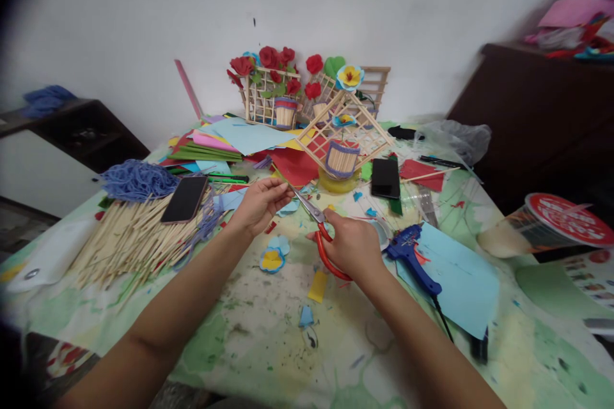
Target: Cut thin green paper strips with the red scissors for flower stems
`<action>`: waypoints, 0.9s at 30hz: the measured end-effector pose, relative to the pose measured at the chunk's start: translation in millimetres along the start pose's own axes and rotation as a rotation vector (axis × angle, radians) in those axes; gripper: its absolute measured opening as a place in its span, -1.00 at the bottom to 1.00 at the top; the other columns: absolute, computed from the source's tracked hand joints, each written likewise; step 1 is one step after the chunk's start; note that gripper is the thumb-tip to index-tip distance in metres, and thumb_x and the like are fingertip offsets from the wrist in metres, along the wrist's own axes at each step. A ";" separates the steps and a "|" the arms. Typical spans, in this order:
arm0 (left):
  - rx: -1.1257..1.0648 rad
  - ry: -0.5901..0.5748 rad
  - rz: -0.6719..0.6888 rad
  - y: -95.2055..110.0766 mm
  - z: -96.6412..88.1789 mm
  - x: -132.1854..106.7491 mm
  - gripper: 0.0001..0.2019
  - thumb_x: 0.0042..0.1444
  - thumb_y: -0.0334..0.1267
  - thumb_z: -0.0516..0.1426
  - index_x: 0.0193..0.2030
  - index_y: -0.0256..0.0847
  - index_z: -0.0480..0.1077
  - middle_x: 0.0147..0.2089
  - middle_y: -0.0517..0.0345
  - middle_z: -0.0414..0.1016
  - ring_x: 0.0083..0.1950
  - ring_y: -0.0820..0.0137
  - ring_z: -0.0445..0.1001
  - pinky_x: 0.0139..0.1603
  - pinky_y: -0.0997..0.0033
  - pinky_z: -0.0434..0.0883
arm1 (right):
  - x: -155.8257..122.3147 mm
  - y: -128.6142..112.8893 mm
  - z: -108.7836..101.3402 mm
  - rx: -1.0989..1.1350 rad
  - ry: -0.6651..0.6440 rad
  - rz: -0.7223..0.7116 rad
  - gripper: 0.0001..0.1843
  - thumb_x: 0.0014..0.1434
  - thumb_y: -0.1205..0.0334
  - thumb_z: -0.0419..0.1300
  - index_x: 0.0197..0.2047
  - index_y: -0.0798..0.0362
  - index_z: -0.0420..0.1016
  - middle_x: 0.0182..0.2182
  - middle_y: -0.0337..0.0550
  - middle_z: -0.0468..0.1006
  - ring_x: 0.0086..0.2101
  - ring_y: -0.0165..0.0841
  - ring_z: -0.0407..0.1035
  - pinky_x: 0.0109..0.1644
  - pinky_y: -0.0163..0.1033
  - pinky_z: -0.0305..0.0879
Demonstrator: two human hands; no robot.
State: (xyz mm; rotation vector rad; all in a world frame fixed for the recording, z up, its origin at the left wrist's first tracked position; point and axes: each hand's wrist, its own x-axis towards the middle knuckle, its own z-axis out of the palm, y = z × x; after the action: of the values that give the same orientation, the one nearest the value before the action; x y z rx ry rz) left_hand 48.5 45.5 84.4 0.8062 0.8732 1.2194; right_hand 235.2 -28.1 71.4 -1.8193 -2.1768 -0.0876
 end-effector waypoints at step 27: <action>0.088 -0.043 -0.065 -1.8 -1.0 0.4 -0.90 -0.03 -0.37 0.24 -0.42 -0.36 0.40 -0.46 0.11 0.51 -0.45 0.53 0.48 -0.32 0.54 0.40 | -1.1 -1.9 -2.2 -0.046 0.051 -0.036 -0.54 0.12 -0.13 0.05 -0.06 -0.02 0.46 -0.44 -0.11 0.61 -0.45 -0.23 0.45 -0.46 -0.27 -0.18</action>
State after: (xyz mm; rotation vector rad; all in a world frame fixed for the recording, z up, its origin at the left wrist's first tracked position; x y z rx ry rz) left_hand 48.4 45.7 82.3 0.8655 0.9160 1.1091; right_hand 233.9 -30.0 73.5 -1.7829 -2.1897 -0.1914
